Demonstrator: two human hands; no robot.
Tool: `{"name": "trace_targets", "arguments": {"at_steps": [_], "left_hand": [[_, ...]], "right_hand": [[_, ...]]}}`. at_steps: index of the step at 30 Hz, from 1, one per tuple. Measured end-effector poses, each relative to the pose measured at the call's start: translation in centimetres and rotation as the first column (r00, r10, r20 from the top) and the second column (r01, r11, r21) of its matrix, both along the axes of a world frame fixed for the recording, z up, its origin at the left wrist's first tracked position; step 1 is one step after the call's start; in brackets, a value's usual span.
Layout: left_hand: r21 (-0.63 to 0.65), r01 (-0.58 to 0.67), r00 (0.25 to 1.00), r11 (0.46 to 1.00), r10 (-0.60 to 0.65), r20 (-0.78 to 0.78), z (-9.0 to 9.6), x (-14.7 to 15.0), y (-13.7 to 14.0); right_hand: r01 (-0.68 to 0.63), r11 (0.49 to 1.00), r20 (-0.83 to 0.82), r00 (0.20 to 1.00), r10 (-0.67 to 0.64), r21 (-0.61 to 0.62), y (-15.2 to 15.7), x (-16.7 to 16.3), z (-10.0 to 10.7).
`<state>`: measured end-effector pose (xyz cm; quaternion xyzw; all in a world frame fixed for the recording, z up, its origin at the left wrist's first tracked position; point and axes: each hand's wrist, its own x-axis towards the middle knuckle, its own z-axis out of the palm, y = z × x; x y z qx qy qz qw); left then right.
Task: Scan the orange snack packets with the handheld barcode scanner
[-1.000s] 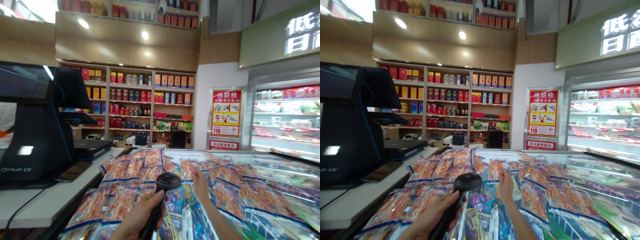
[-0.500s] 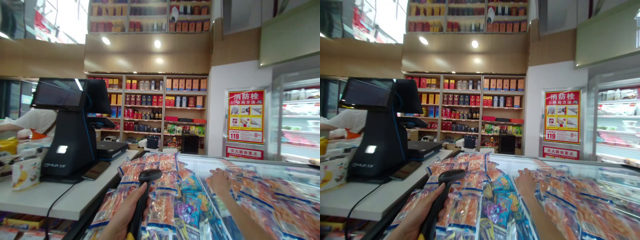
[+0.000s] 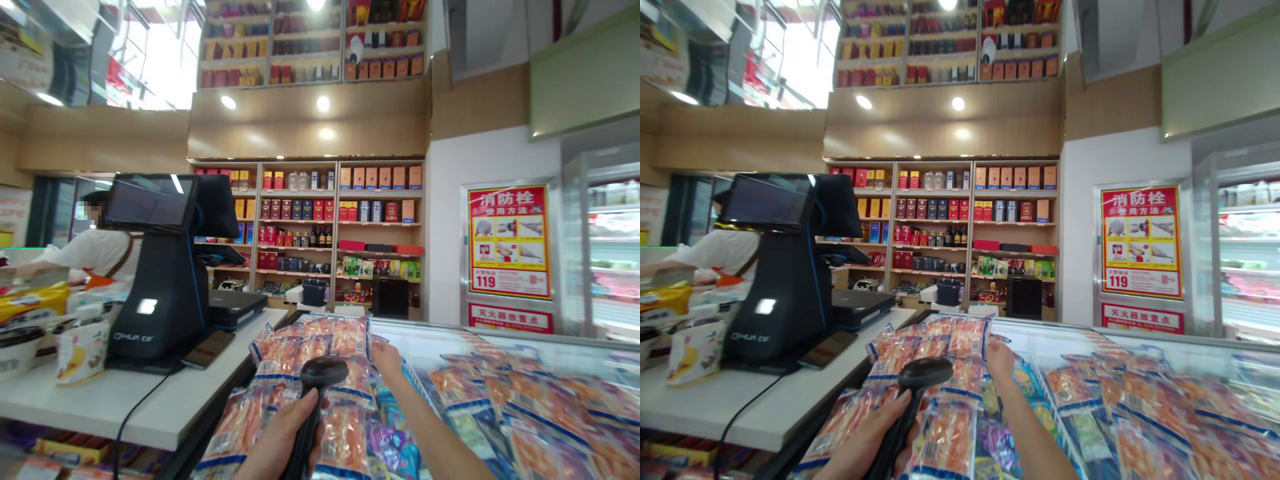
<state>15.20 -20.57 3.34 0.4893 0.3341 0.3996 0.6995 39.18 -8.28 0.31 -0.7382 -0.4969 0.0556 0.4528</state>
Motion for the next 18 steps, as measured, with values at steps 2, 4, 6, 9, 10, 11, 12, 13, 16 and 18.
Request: {"name": "trace_targets", "arguments": {"at_steps": [2,4,6,9,10,11,12,13,16,18], "left_hand": [[-0.003,0.001,1.0,1.0,-0.001,0.009,0.0,0.2,-0.1],[0.0,-0.001,1.0,1.0,0.001,0.014,-0.2,0.5,-0.2],[0.009,0.005,1.0,1.0,-0.005,0.016,-0.4,0.7,-0.3],[0.005,0.019,1.0,1.0,-0.019,0.021,-0.4,1.0,-0.8],[-0.001,0.019,1.0,1.0,-0.019,0.02,-0.3,1.1,-1.0],[-0.008,0.013,1.0,1.0,-0.013,0.017,-0.2,1.1,-1.2],[-0.01,-0.002,1.0,1.0,0.002,0.017,0.0,1.1,-1.4],[-0.012,-0.02,1.0,1.0,0.02,0.018,0.2,1.1,-1.6],[-0.017,-0.042,0.999,0.999,0.042,0.008,0.5,1.0,-1.9],[-0.02,-0.019,1.0,1.0,0.019,-0.01,0.6,0.9,-1.9]], "right_hand": [[-0.029,0.999,-0.162,0.986,0.033,0.033,-1.4,0.1,-0.4],[-0.134,0.991,-0.327,0.936,0.135,0.027,-2.9,0.4,-1.0],[-0.247,0.969,-0.453,0.867,0.208,-0.029,-4.0,1.2,-1.5],[-0.178,0.975,-0.453,0.886,0.101,-0.131,-4.3,2.9,-1.8],[-0.1,0.987,-0.391,0.919,0.044,-0.123,-4.2,3.4,-1.7],[-0.026,0.996,-0.321,0.947,-0.003,-0.087,-3.9,3.8,-1.4],[0.025,0.999,-0.254,0.967,-0.033,-0.036,-3.5,3.9,-1.0],[0.051,0.999,-0.19,0.981,-0.05,-0.003,-3.0,3.9,-0.6],[0.053,0.997,-0.062,0.996,-0.056,-0.054,-1.9,3.3,0.2],[-0.002,0.99,-0.034,0.999,-0.003,-0.138,-1.5,2.9,0.0]]}}
